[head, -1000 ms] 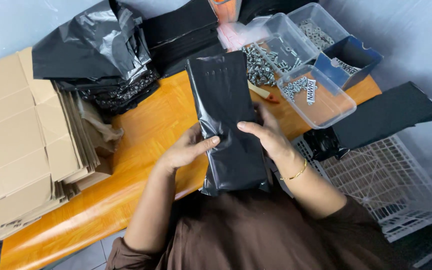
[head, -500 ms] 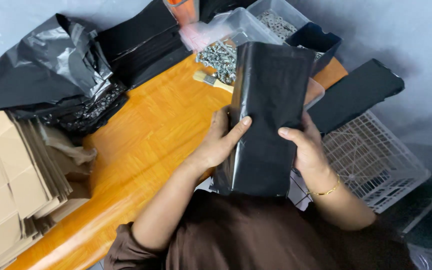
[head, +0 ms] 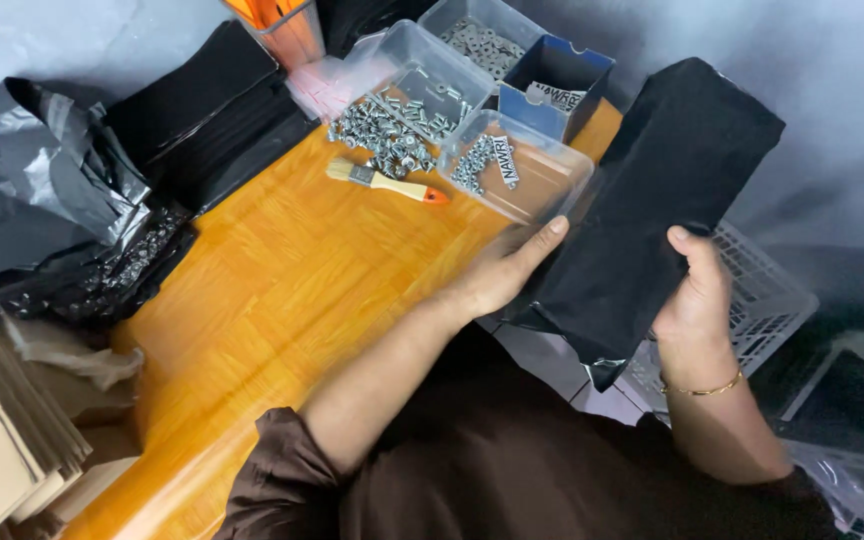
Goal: Packing a cardboard box into a plastic mailer and cleaning small metal parts with a brush
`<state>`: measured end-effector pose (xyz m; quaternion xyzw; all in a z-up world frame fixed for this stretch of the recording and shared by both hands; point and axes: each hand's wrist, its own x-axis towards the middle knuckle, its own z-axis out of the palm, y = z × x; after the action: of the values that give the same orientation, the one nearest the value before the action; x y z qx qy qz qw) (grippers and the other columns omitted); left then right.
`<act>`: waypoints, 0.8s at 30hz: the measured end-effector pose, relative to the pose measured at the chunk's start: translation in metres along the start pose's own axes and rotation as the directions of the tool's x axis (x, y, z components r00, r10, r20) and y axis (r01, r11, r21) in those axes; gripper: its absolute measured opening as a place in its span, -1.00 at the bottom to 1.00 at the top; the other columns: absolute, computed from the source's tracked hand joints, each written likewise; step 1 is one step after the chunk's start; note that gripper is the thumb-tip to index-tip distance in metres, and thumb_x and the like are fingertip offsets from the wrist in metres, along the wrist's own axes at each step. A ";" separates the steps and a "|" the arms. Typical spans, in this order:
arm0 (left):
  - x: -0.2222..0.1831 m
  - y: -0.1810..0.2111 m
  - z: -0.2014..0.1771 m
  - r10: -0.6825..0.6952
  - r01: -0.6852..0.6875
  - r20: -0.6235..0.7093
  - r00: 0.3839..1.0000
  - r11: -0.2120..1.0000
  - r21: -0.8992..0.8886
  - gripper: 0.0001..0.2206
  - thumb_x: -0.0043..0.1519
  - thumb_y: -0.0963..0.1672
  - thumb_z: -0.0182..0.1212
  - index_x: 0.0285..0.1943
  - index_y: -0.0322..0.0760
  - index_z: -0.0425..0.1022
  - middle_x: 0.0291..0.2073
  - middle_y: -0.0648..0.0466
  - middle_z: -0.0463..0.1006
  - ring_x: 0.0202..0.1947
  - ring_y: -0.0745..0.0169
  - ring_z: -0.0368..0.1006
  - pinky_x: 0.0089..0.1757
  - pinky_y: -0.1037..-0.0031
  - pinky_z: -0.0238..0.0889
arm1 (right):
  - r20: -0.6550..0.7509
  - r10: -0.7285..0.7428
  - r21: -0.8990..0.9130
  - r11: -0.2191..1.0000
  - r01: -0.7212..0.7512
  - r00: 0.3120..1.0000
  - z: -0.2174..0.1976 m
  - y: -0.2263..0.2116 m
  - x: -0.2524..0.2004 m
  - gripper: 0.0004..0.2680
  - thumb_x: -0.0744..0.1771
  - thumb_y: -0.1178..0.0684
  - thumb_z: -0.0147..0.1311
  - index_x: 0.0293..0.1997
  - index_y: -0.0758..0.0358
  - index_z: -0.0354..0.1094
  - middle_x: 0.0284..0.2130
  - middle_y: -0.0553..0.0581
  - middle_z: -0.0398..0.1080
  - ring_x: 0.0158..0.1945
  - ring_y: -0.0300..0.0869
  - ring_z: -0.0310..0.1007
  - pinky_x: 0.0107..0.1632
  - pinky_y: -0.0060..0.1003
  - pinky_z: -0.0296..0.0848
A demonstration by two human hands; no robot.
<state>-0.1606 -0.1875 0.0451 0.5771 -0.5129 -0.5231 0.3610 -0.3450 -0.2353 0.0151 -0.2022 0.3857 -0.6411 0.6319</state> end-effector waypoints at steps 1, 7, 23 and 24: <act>0.002 0.000 0.004 0.000 0.000 0.008 1.000 1.000 0.001 -0.24 0.26 0.29 -0.24 0.29 -0.27 0.48 0.23 -0.32 0.46 0.36 -0.33 0.24 0.31 0.01 0.11 | -0.007 -0.004 0.001 1.000 0.004 1.000 -0.010 0.000 0.010 -0.91 0.21 0.22 0.28 -0.29 0.28 0.52 -0.33 0.29 0.55 -0.24 0.02 0.67 -0.10 -0.09 0.72; -0.007 0.025 0.015 -0.138 0.121 0.031 0.990 0.939 0.322 -0.11 0.05 0.37 -0.18 0.39 -0.15 0.41 0.27 -0.17 0.33 0.34 -0.29 0.25 0.28 0.15 0.14 | -0.063 -0.038 0.004 0.999 0.038 0.997 -0.027 -0.009 0.023 -0.91 0.20 0.23 0.31 -0.31 0.33 0.54 -0.31 0.36 0.56 -0.22 0.09 0.69 -0.08 0.00 0.73; 0.020 -0.020 0.062 -0.200 0.169 -0.139 0.970 0.963 -0.209 -0.20 -0.19 0.17 0.31 0.24 -0.26 0.45 0.10 0.05 0.58 0.11 0.29 0.50 0.09 0.55 0.33 | -0.197 -0.075 -0.037 0.997 0.069 0.978 -0.072 -0.010 0.057 -0.73 0.16 0.15 0.24 -0.08 0.25 0.50 -0.09 0.16 0.59 -0.05 -0.08 0.62 0.11 -0.18 0.65; 0.022 -0.021 0.064 -0.207 0.171 -0.122 0.971 0.953 -0.250 -0.25 -0.16 0.15 0.31 0.23 -0.23 0.49 0.08 0.08 0.60 0.12 0.36 0.48 0.11 0.58 0.30 | -0.208 -0.064 -0.012 0.998 0.063 0.976 -0.073 -0.010 0.059 -0.72 0.16 0.16 0.25 -0.07 0.27 0.50 -0.08 0.19 0.58 -0.04 -0.05 0.62 0.11 -0.14 0.65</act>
<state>-0.2197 -0.1969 0.0072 0.6130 -0.3609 -0.5692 0.4123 -0.4124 -0.2756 -0.0362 -0.1480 0.4448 -0.6775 0.5667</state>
